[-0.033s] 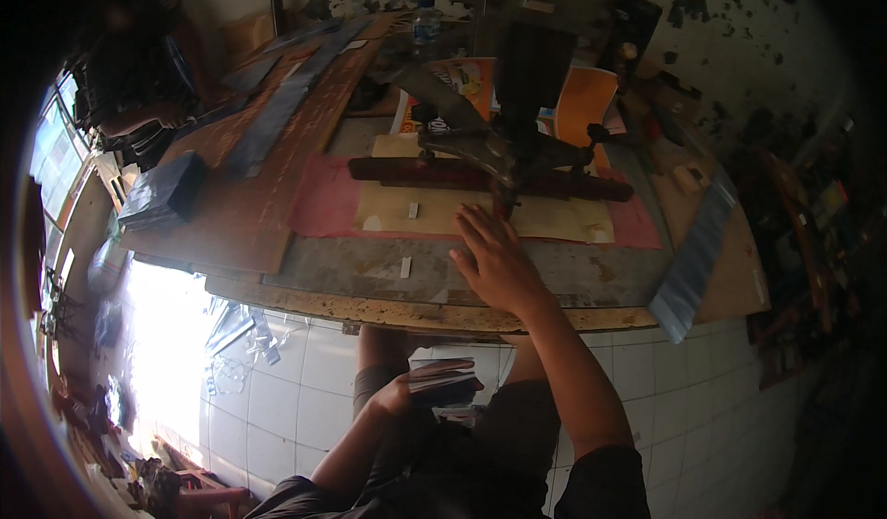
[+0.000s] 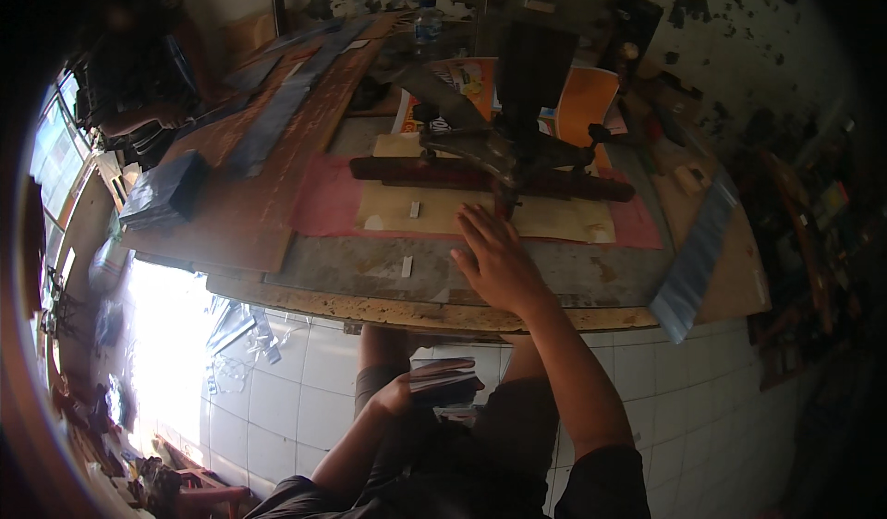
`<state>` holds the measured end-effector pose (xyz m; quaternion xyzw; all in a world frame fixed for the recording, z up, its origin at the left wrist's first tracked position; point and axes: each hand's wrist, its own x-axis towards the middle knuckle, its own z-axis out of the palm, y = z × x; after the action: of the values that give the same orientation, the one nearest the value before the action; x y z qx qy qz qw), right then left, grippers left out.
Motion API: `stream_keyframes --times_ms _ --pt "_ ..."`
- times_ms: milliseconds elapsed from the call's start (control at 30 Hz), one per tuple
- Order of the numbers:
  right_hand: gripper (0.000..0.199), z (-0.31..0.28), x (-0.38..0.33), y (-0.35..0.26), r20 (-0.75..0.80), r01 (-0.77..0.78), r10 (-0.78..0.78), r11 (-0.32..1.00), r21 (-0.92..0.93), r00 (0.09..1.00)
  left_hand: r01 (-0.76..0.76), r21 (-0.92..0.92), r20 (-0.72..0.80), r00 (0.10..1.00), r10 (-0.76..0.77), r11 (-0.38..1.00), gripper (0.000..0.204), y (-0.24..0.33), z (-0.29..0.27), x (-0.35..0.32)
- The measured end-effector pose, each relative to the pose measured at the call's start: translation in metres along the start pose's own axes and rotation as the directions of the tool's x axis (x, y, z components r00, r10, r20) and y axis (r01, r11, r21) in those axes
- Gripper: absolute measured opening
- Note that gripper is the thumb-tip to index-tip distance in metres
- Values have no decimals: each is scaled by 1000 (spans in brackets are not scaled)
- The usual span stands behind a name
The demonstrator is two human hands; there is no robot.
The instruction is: The person sits on the floor and operates a manual press machine. They repeatedly place small rectangular items under the press, pull the lever to activate the press, and then remove the items. The person handles the items one at a time in a repetitive cycle.
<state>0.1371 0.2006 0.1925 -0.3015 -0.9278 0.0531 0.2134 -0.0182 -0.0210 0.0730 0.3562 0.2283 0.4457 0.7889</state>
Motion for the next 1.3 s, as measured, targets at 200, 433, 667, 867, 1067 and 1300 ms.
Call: stream_keyframes --times_ms 200,433,667,867,1067,1300 --pt "56 1 -1 -1 -29 27 -27 1000 -4 999 -135 8 56 989 134 991 115 -3 6 0" --pt "53 -15 -45 -39 7 23 -23 999 -30 1000 -49 -67 11 999 50 997 125 -16 -7 0" --pt "53 9 -130 -59 -170 -150 147 989 -5 974 -59 -28 33 998 60 998 125 -7 -1 -5" --pt "63 85 -195 -35 -345 -177 125 977 -121 930 -16 -26 -12 1000 15 1000 122 7 8 -9" --pt "68 111 -190 -37 -509 -188 141 981 -41 849 78 55 -166 984 -68 995 87 5 2 -16" --pt "68 118 -180 -37 -577 -186 111 980 -73 809 103 130 -253 965 -67 986 58 -36 -31 -20"
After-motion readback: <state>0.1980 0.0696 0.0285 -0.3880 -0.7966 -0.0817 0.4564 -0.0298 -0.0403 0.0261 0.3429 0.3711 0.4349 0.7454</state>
